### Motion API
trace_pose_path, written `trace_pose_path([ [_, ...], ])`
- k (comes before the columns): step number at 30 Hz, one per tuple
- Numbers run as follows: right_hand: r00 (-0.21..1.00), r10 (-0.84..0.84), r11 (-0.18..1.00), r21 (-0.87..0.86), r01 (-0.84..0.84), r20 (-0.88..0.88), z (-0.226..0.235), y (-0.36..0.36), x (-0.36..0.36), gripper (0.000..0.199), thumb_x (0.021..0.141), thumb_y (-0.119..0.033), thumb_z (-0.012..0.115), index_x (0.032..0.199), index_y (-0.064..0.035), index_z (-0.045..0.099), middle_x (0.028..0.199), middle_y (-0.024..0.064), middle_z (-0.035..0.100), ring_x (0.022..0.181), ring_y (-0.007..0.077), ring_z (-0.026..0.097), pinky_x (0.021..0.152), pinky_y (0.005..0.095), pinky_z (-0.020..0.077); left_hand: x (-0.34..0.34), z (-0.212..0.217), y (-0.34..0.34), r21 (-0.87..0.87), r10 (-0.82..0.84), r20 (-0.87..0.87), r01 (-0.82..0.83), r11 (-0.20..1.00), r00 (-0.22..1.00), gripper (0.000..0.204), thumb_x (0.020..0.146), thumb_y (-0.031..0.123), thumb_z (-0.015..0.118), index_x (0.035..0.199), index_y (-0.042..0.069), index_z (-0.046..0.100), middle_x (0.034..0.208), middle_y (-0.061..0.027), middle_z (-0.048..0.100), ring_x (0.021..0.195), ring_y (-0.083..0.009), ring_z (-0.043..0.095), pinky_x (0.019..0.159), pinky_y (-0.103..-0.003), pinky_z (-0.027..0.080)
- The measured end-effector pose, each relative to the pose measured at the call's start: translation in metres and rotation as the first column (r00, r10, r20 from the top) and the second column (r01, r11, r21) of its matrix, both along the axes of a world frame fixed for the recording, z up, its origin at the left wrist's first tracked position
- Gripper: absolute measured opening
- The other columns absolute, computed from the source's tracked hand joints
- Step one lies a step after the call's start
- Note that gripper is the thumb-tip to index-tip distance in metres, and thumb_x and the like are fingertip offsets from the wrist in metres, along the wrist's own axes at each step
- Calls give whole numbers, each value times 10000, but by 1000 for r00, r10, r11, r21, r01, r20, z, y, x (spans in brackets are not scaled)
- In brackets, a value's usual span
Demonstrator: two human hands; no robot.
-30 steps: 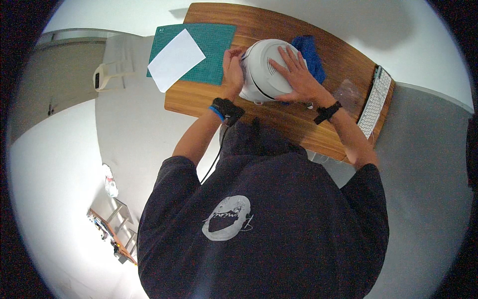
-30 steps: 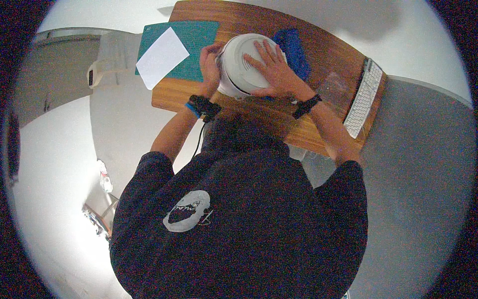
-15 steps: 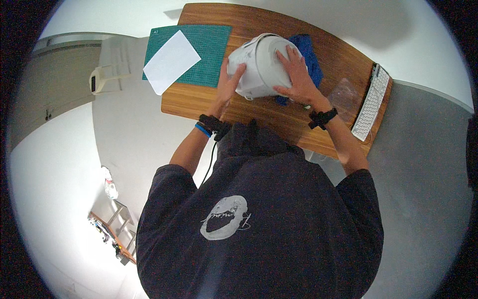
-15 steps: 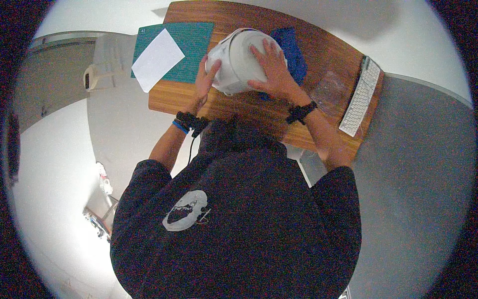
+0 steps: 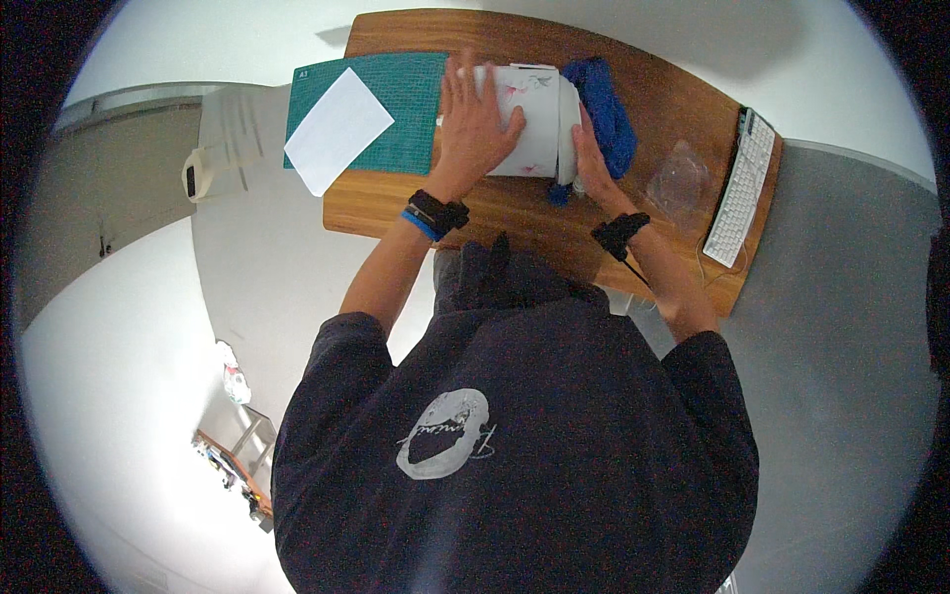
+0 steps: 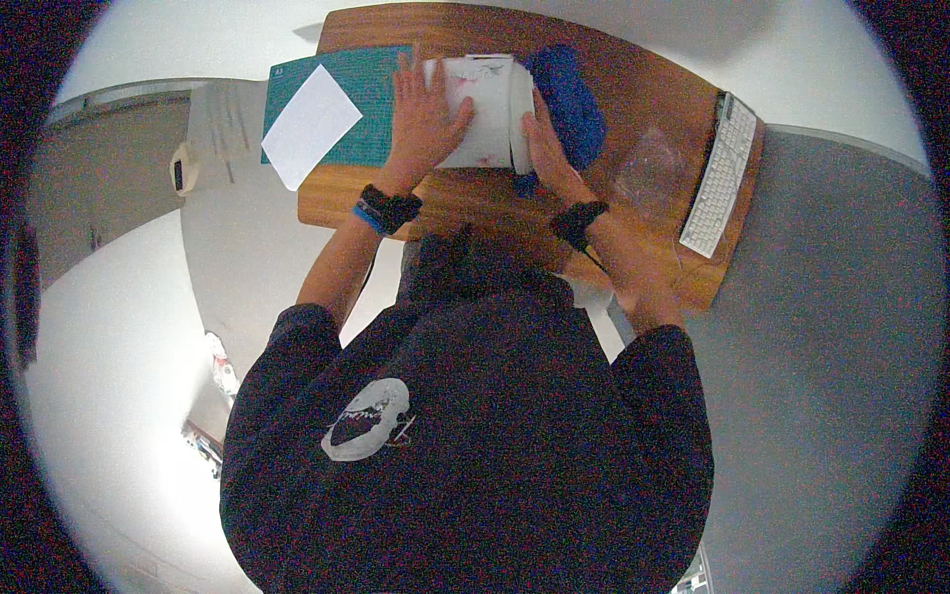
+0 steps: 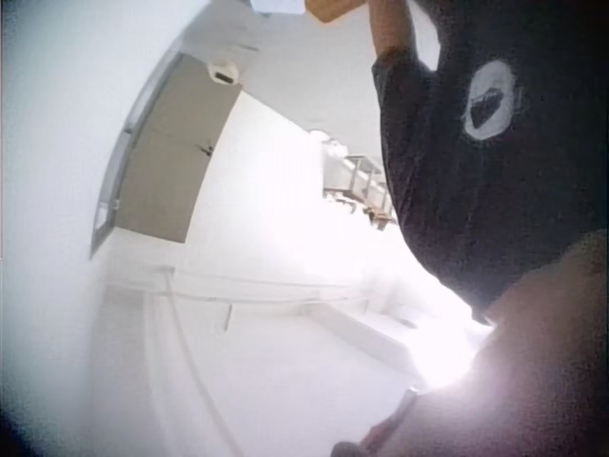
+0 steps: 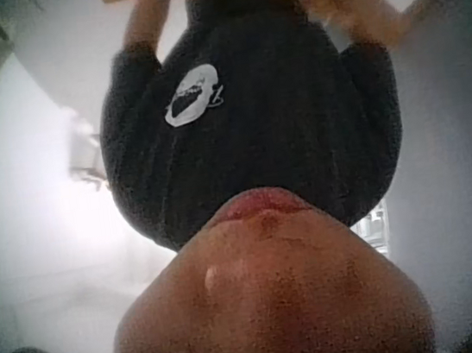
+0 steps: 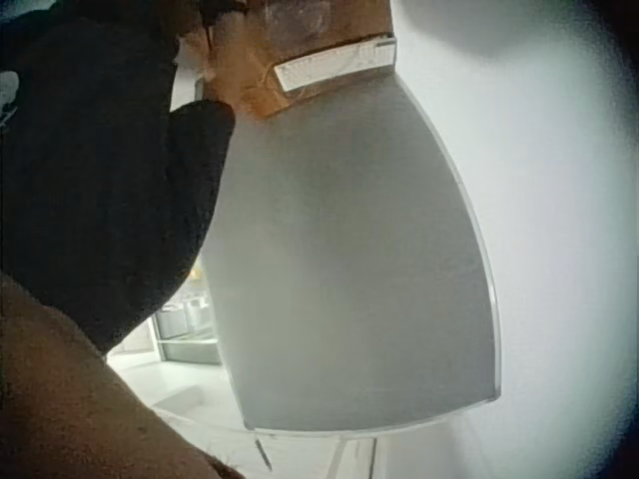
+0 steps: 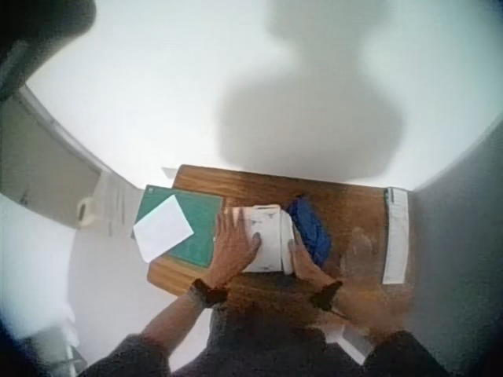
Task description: The person assembles a white cylindrical electronic device on a wooden desk. They connect internal wires, place the top cover, wipe the exterior with a blue cloth, and briefly handle a keyboard.
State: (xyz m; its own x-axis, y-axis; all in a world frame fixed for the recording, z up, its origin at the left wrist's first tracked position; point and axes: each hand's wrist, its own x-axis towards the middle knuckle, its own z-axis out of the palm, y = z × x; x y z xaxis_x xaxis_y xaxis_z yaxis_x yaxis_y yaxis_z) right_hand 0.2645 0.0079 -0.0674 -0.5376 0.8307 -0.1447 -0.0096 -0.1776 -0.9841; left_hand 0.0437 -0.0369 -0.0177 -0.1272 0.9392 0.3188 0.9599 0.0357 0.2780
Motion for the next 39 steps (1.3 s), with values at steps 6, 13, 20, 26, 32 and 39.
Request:
trace_pose_path([
  [6,998,-37,998,39,39,-45,-22,-2,-3,654,1128,-378,330,1644,-17,152,1691,153,217,1558,278,195,1278,386,123,11,0,8,-44,-79,-148,73,996,986,516,975,371,563,1467,214,556,1524,-120,522,1395,-435,454,1176,-661,272],
  [13,994,-110,987,114,111,-18,-23,-3,-21,652,1130,-389,316,1627,16,196,1689,181,233,1569,304,194,1281,384,115,-8,-8,15,44,-63,-82,67,997,995,446,964,337,588,1389,209,635,1440,-74,612,1356,-395,508,1149,-603,347],
  [20,991,-115,942,324,85,73,-16,0,-46,609,1134,-348,319,1615,19,249,1679,197,260,1563,309,223,1271,378,166,-46,-9,18,18,-28,84,27,999,996,434,988,323,529,1392,212,642,1447,-71,619,1367,-400,519,1172,-578,333],
  [26,979,-80,929,371,6,186,-9,13,-44,652,1054,-348,537,1596,-45,338,1646,250,312,1551,379,256,1270,444,213,-49,-9,16,29,-9,121,5,1000,993,441,990,322,531,1399,199,638,1442,-91,621,1358,-408,525,1168,-585,334],
  [32,901,177,892,322,-317,396,-5,50,-12,1192,754,-439,885,1662,-165,163,1698,206,201,1573,376,180,1280,468,196,-56,-7,9,40,-37,126,33,999,991,432,982,304,547,1388,193,646,1438,-100,623,1347,-411,530,1152,-588,348],
  [39,917,320,929,110,-353,239,-7,83,-16,1342,637,-160,926,1679,-282,87,1716,154,177,1579,343,167,1297,498,154,-53,-3,13,31,-85,94,82,996,992,428,967,287,559,1374,191,652,1425,-102,630,1338,-425,531,1151,-592,353],
])
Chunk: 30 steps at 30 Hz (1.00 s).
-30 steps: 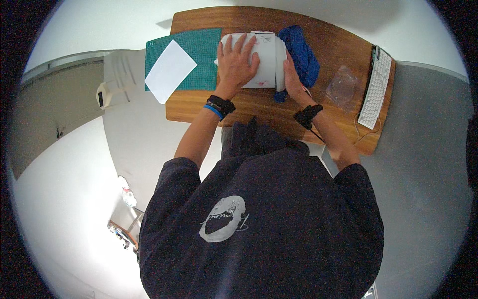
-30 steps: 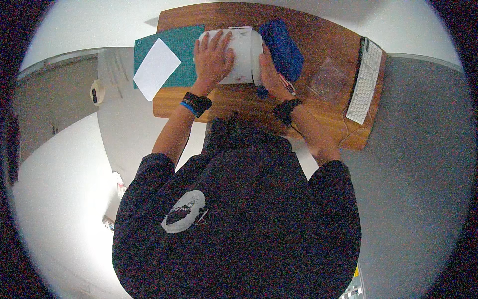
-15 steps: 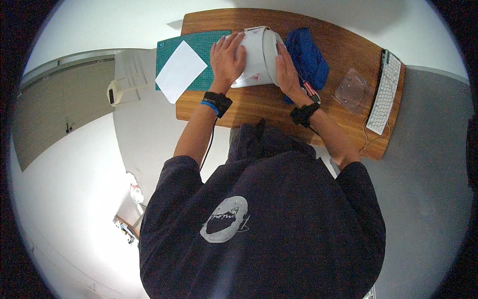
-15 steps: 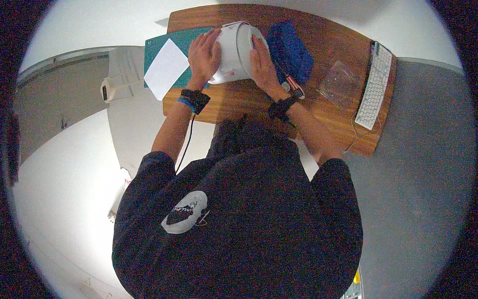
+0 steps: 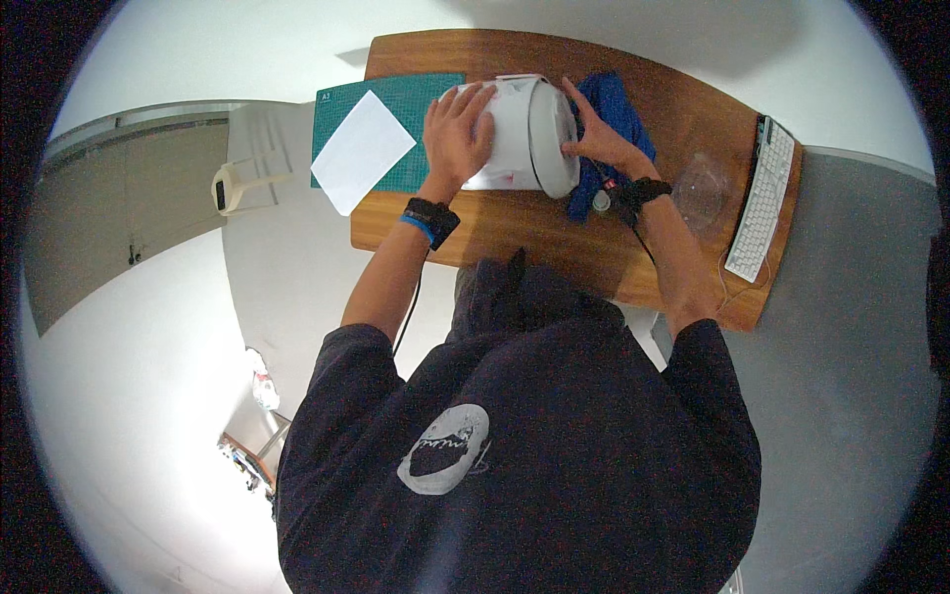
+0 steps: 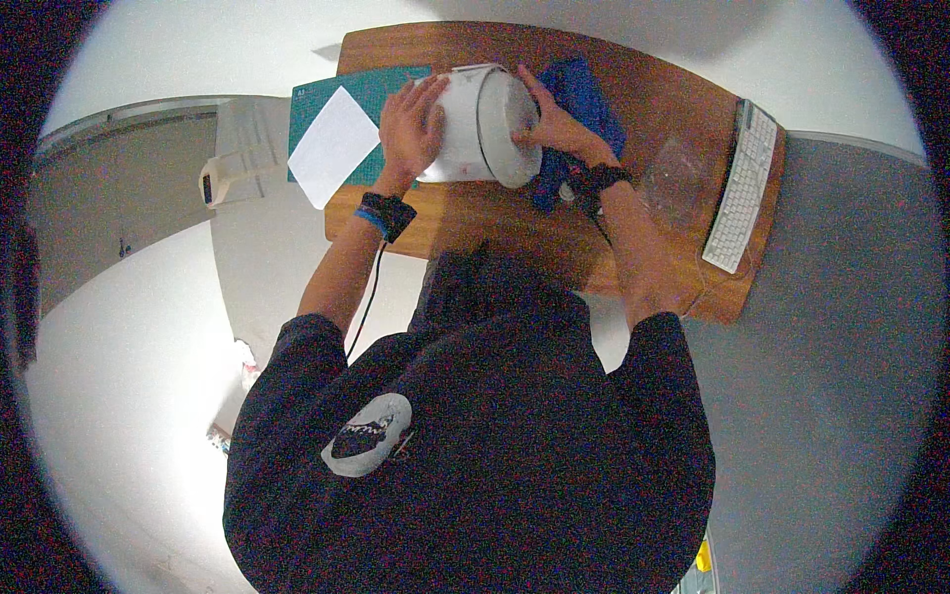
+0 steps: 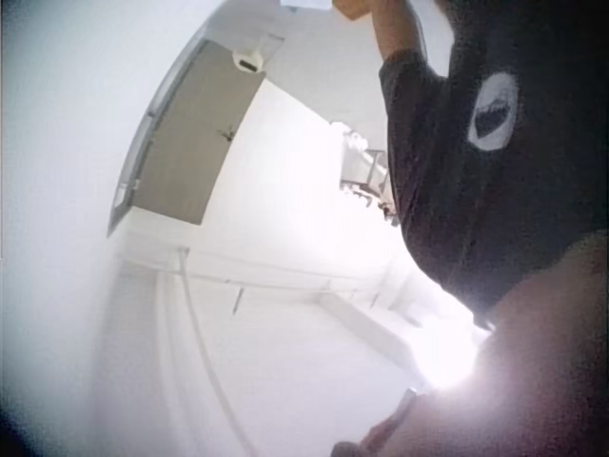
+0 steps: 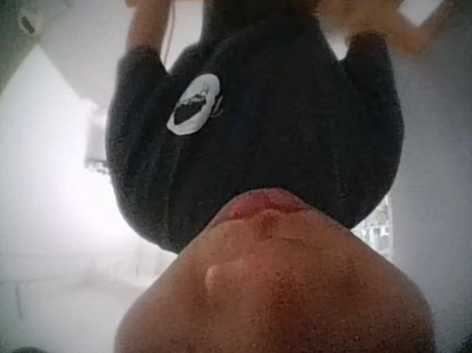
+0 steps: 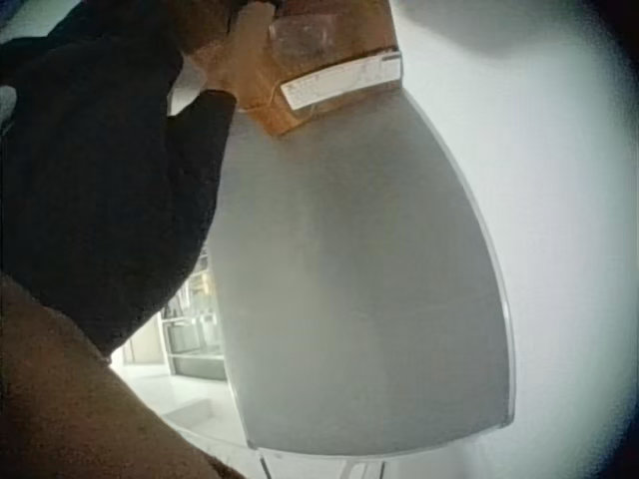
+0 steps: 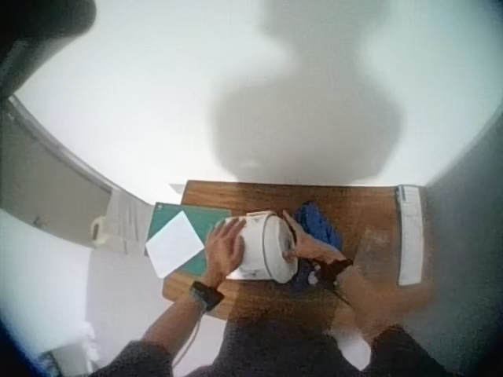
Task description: The person assembles a white cylindrical electronic device on a wooden desk. They connect internal wires, place the top cover, wipe the exterior with a blue cloth, and briefly handle a keyboard.
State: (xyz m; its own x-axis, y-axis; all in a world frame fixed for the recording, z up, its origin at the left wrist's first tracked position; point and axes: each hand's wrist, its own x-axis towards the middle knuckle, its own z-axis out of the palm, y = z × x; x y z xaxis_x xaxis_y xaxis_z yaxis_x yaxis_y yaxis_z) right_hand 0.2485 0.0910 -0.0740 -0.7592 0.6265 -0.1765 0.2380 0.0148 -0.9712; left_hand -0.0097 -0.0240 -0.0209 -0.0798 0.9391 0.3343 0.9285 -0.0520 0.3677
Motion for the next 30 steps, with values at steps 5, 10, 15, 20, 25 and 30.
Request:
trace_pose_path([
  [5,997,26,988,-152,-37,-77,-13,8,-8,1212,642,-72,861,1655,-262,224,1644,91,335,1515,316,305,1277,479,231,4,6,-5,21,-22,-10,23,1000,1000,424,956,272,561,1358,187,662,1412,-99,639,1330,-419,538,1141,-594,363],
  [10,994,-35,999,25,38,-99,-11,2,-9,1148,603,-39,896,1596,-231,354,1581,48,423,1472,303,368,1252,480,288,-9,-3,-7,61,44,71,-49,997,996,422,950,256,555,1350,185,669,1407,-100,642,1325,-416,541,1140,-585,369],
  [15,989,-101,994,20,104,-105,-5,0,-7,1122,599,-87,945,1567,-226,396,1581,37,437,1480,291,368,1249,491,299,-13,-3,-10,59,24,74,-28,998,997,424,950,260,565,1356,195,666,1410,-96,640,1327,-410,541,1148,-584,360],
  [20,991,-89,989,110,100,-100,-6,12,-2,1123,609,-133,962,1570,-227,388,1592,34,420,1485,293,365,1236,494,328,-2,8,-11,10,-57,12,57,998,998,431,979,255,553,1398,198,639,1465,-91,606,1361,-428,515,1157,-612,349],
  [25,990,-65,997,40,71,-125,-11,14,-3,1121,617,-160,965,1571,-256,384,1599,36,397,1472,335,371,1208,550,358,-5,-1,-8,19,-21,16,21,1000,1000,433,970,285,562,1389,216,645,1450,-78,617,1365,-413,517,1172,-593,336],
  [30,986,-38,999,31,44,-160,-11,12,-5,1098,652,-179,961,1572,-298,374,1612,43,370,1488,363,345,1189,596,372,-6,-2,-9,6,-13,38,13,1000,999,432,966,288,558,1383,223,651,1449,-75,618,1372,-401,515,1179,-588,326],
])
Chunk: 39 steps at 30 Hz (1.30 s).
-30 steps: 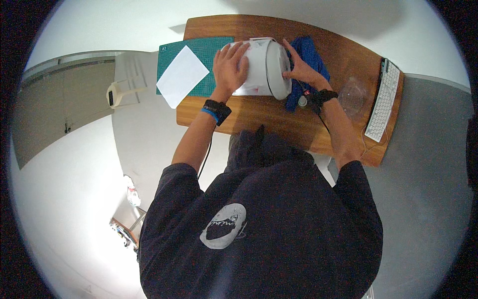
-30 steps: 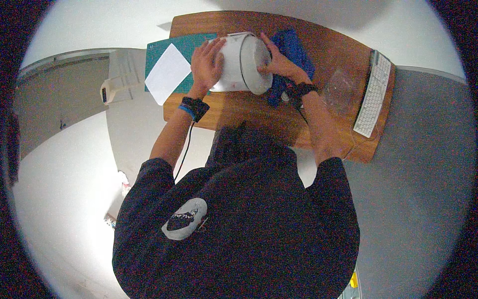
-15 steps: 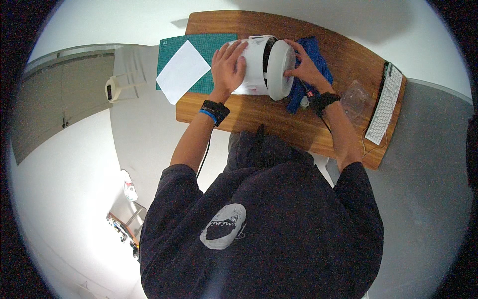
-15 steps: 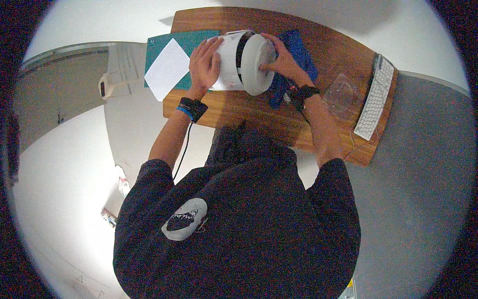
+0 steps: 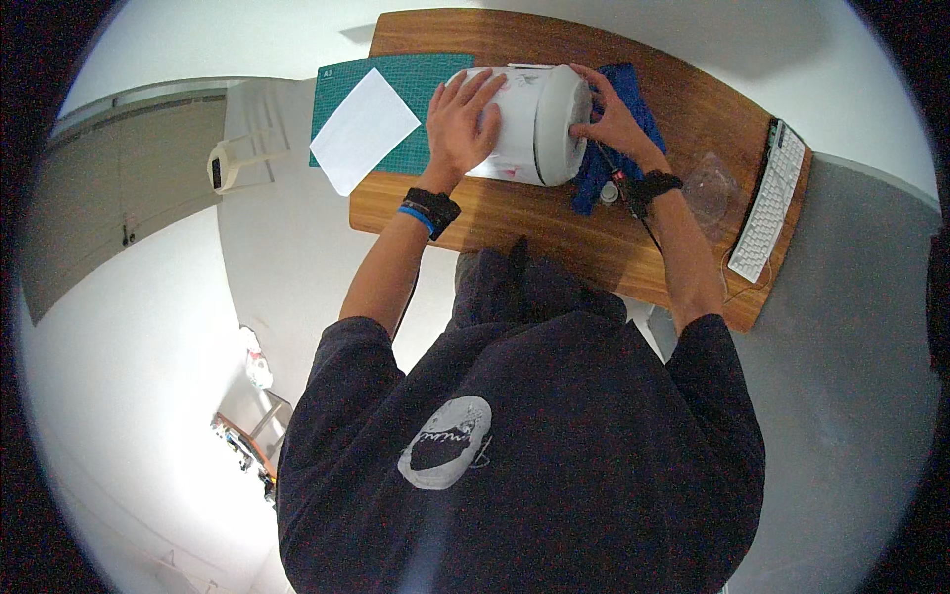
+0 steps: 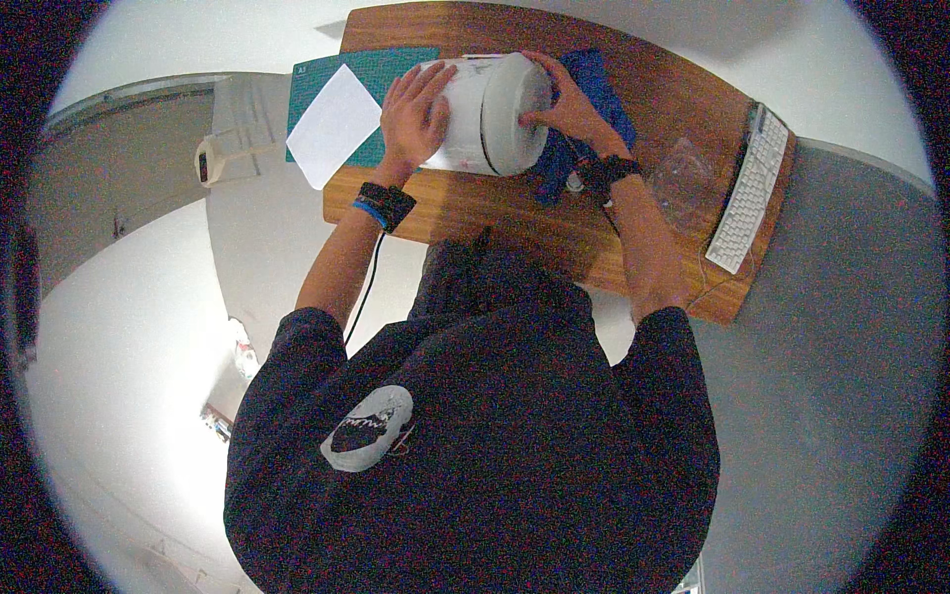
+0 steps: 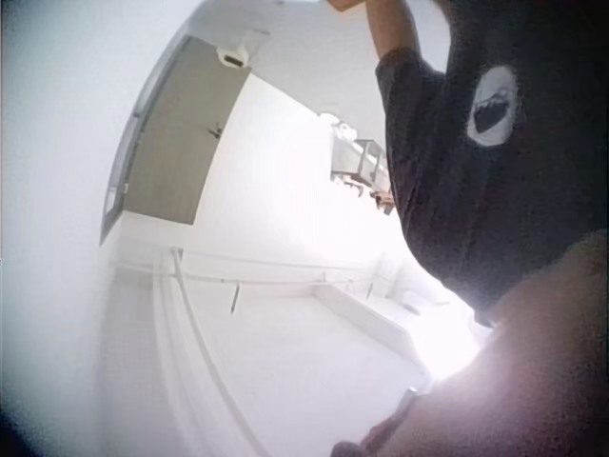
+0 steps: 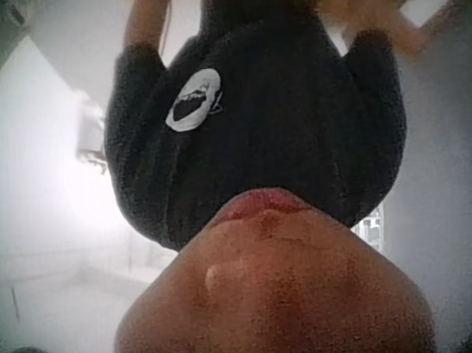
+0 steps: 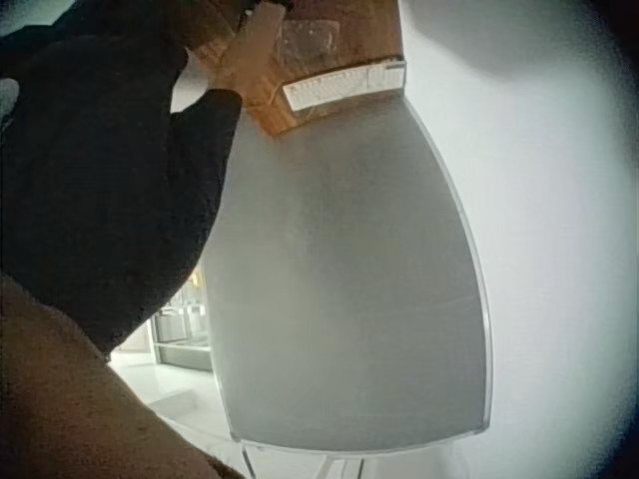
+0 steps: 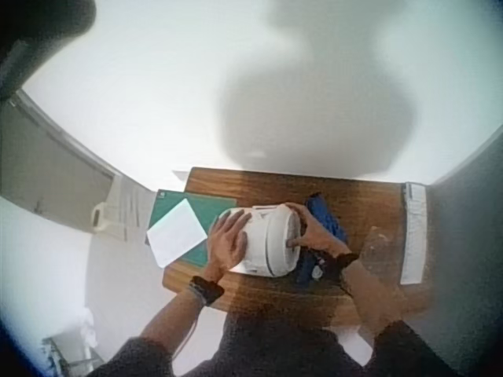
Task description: The person assembles a white cylindrical electronic device on a wooden desk. They connect internal wires, place the top cover, wipe the exterior with a blue cloth, and briefly handle a keyboard.
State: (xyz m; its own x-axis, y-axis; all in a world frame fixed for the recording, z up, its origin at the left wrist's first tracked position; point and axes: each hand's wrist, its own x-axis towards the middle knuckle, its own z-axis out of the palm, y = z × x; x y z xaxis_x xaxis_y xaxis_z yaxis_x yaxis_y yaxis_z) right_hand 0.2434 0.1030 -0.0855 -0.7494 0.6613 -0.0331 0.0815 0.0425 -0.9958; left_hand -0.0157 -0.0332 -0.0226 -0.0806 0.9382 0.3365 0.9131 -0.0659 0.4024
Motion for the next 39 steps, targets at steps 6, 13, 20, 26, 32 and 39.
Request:
trace_pose_path([
  [6,999,30,999,20,-30,11,0,2,-1,1088,689,-146,932,1589,-311,344,1625,60,349,1520,377,293,1235,591,316,-1,-2,-3,7,14,-13,-14,1000,1000,445,956,285,555,1387,223,649,1447,-77,618,1376,-394,513,1180,-587,325],
  [13,999,43,999,-32,-43,10,8,-6,-3,1129,697,-202,947,1613,-309,294,1647,68,317,1536,361,263,1261,576,268,0,0,-6,16,27,-11,-27,1000,1000,446,957,282,551,1388,219,647,1446,-79,618,1372,-393,516,1176,-588,330],
  [20,999,43,998,53,-44,27,4,-5,-6,1124,738,-321,928,1631,-285,246,1657,98,299,1531,355,267,1268,527,248,2,1,-6,13,50,-7,-50,999,999,446,955,280,547,1383,211,653,1443,-88,621,1369,-398,519,1176,-583,334],
  [26,996,71,993,87,-75,49,24,-13,-14,1098,763,-446,898,1628,-284,240,1660,123,277,1533,367,255,1265,541,243,-2,-7,-15,85,59,25,-61,995,998,433,962,276,529,1362,190,672,1421,-97,638,1358,-406,528,1174,-582,331],
  [32,997,19,981,191,-34,79,17,-16,-22,1106,771,-511,881,1632,-271,229,1668,170,239,1540,411,224,1264,557,227,-2,-5,-22,73,78,41,-81,994,996,436,979,262,503,1377,175,658,1444,-103,621,1369,-400,513,1195,-576,296],
  [39,963,-180,973,181,144,201,36,-46,-29,1108,804,-442,862,1646,-160,199,1651,250,263,1512,420,308,1248,505,278,27,4,-32,-18,100,-110,-103,995,989,481,978,253,534,1454,199,578,1531,-92,525,1436,-405,416,1203,-631,241],
])
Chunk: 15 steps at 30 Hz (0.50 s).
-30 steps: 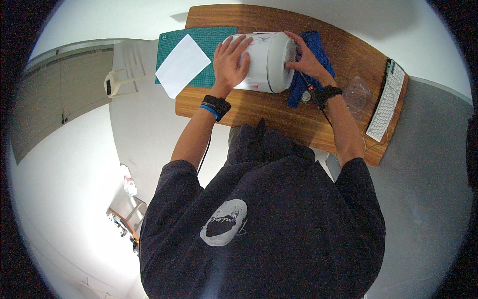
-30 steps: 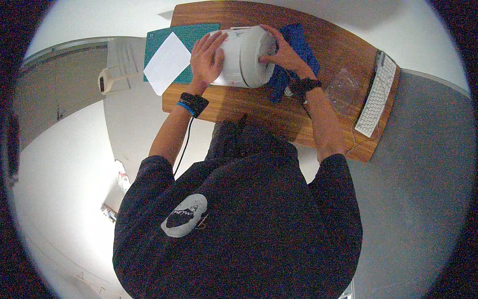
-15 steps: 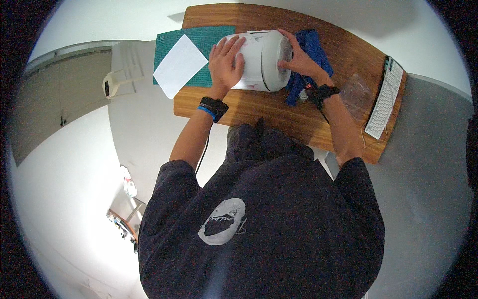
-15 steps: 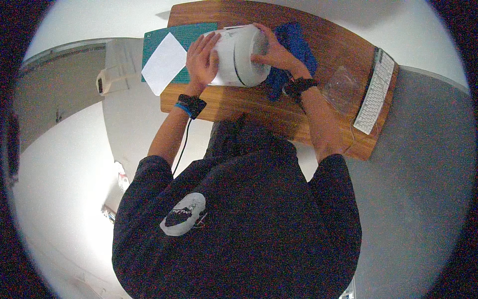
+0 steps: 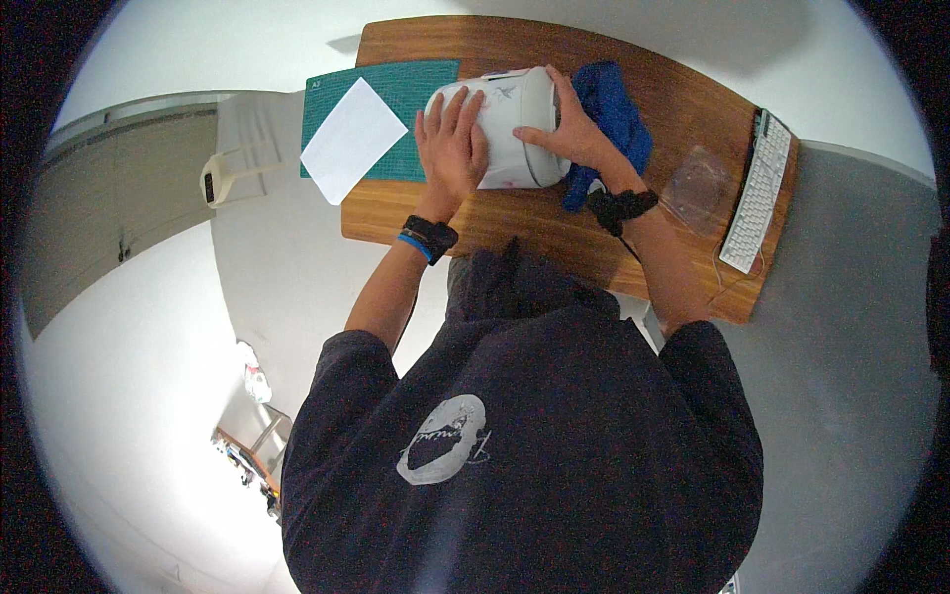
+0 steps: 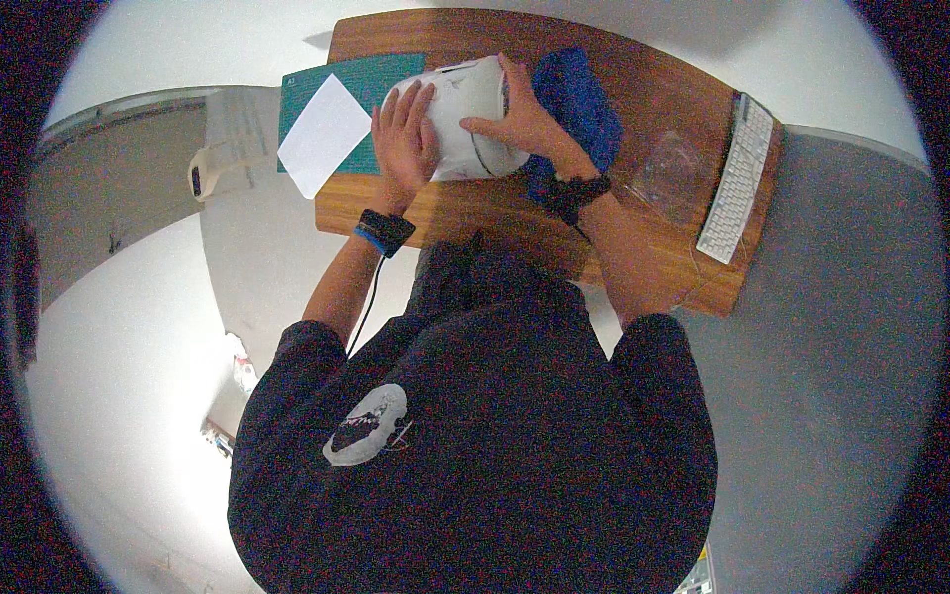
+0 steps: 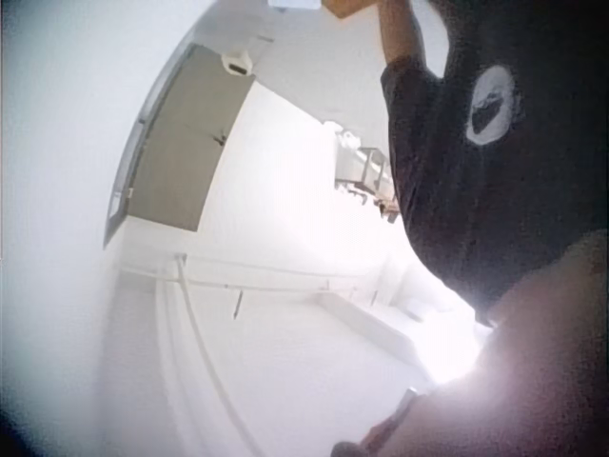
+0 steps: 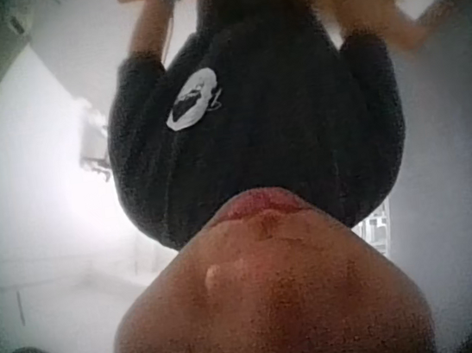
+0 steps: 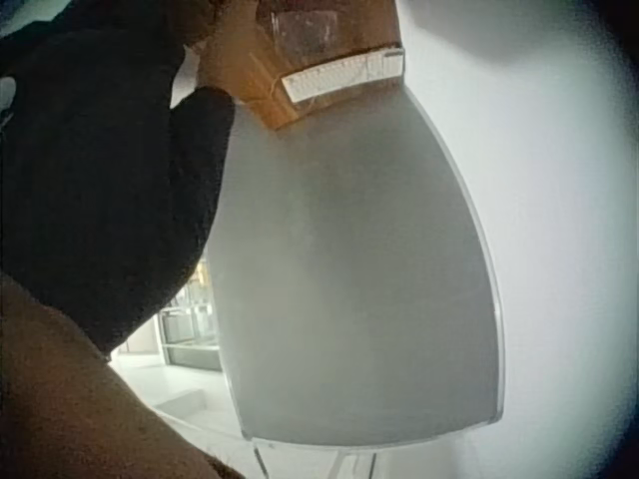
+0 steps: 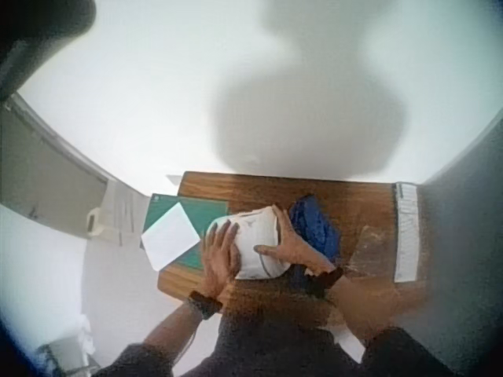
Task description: The person assembles a white cylindrical electronic device on a wooden desk. They connect internal wires, place the top cover, wipe the exterior with a blue cloth, and briefly handle a keyboard.
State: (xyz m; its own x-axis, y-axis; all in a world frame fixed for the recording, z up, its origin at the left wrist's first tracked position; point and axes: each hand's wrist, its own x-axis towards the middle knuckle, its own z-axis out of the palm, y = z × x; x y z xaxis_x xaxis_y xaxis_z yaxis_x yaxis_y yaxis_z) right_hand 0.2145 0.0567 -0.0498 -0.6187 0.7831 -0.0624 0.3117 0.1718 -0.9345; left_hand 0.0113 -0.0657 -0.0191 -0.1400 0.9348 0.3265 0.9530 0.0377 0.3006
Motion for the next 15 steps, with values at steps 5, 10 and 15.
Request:
trace_pose_path([
  [5,998,16,1000,10,-17,56,16,-10,35,931,861,-312,795,1620,-124,289,1591,219,408,1443,383,440,1194,461,375,25,3,1,-40,-53,-88,50,998,995,483,969,266,578,1450,218,577,1530,-88,514,1432,-409,413,1205,-649,233],
  [10,986,-145,987,-59,150,88,11,-13,73,747,893,-190,715,1568,-116,404,1524,190,512,1355,360,543,1131,453,449,23,3,2,-80,-26,-124,16,997,992,534,942,249,611,1473,234,554,1570,-73,475,1485,-406,353,1225,-654,201],
  [15,966,-253,959,141,245,47,31,-14,93,622,924,-166,680,1512,-142,478,1446,197,567,1296,375,584,1099,446,474,22,12,2,-115,-17,-97,5,993,995,611,911,225,648,1503,187,499,1573,-122,454,1486,-457,323,1222,-665,194],
])
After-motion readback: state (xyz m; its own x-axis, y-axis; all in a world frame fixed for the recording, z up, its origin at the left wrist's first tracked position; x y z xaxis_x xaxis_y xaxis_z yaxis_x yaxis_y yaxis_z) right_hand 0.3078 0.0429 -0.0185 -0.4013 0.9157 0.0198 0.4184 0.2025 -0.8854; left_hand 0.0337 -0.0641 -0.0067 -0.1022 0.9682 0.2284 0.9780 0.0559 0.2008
